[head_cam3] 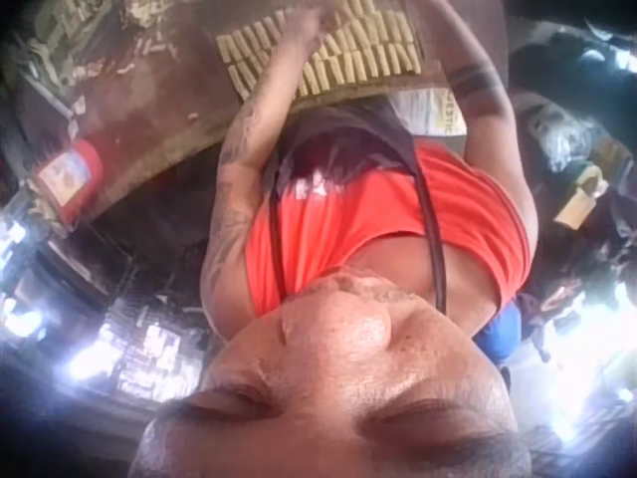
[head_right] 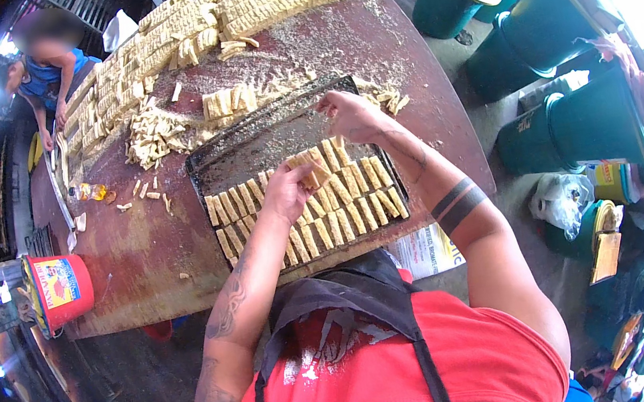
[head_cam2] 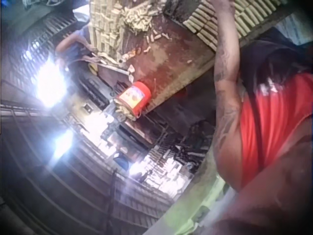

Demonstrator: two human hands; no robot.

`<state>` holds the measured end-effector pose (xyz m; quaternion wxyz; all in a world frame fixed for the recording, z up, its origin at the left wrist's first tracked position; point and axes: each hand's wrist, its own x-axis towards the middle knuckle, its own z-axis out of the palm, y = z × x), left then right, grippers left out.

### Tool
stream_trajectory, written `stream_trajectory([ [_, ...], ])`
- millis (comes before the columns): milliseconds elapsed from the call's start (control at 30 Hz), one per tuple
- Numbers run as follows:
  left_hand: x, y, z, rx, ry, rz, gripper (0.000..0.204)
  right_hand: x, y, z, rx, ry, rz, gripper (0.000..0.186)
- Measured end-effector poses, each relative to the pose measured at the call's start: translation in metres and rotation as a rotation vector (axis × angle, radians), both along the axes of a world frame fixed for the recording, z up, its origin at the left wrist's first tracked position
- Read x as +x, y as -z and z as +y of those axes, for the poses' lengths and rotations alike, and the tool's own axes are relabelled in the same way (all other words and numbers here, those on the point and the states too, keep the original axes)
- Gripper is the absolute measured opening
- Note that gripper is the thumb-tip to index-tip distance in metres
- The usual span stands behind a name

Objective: The person places trays of dough sticks onto a rack, then returns to the table and arranges cut pieces of dough onto an empty baking tray by hand.

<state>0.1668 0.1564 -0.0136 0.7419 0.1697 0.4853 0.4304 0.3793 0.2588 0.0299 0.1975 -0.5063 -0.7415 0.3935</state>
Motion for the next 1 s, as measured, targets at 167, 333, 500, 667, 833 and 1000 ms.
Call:
stream_trajectory([
  [167,0.004,0.004,-0.007,0.008,0.014,0.001,0.031,0.019,0.008,-0.022,0.375,0.003,0.122,0.039],
  [333,0.014,-0.008,-0.012,0.034,0.049,0.084,0.031,0.041,0.018,-0.075,0.33,-0.117,0.011,0.052],
  [500,0.039,-0.006,-0.007,0.149,0.085,0.094,0.033,0.025,0.013,-0.074,-0.175,0.105,0.314,0.047],
  [667,0.047,0.006,-0.002,0.142,0.206,0.314,0.022,0.049,0.011,-0.052,-0.177,0.255,0.23,0.033],
  [833,0.054,0.011,-0.001,0.149,0.143,0.226,0.024,0.059,0.049,-0.029,0.126,0.164,-0.036,0.026],
  [1000,0.048,0.014,0.004,0.215,0.13,0.209,0.028,0.038,0.015,-0.054,-0.088,0.22,0.156,0.035],
])
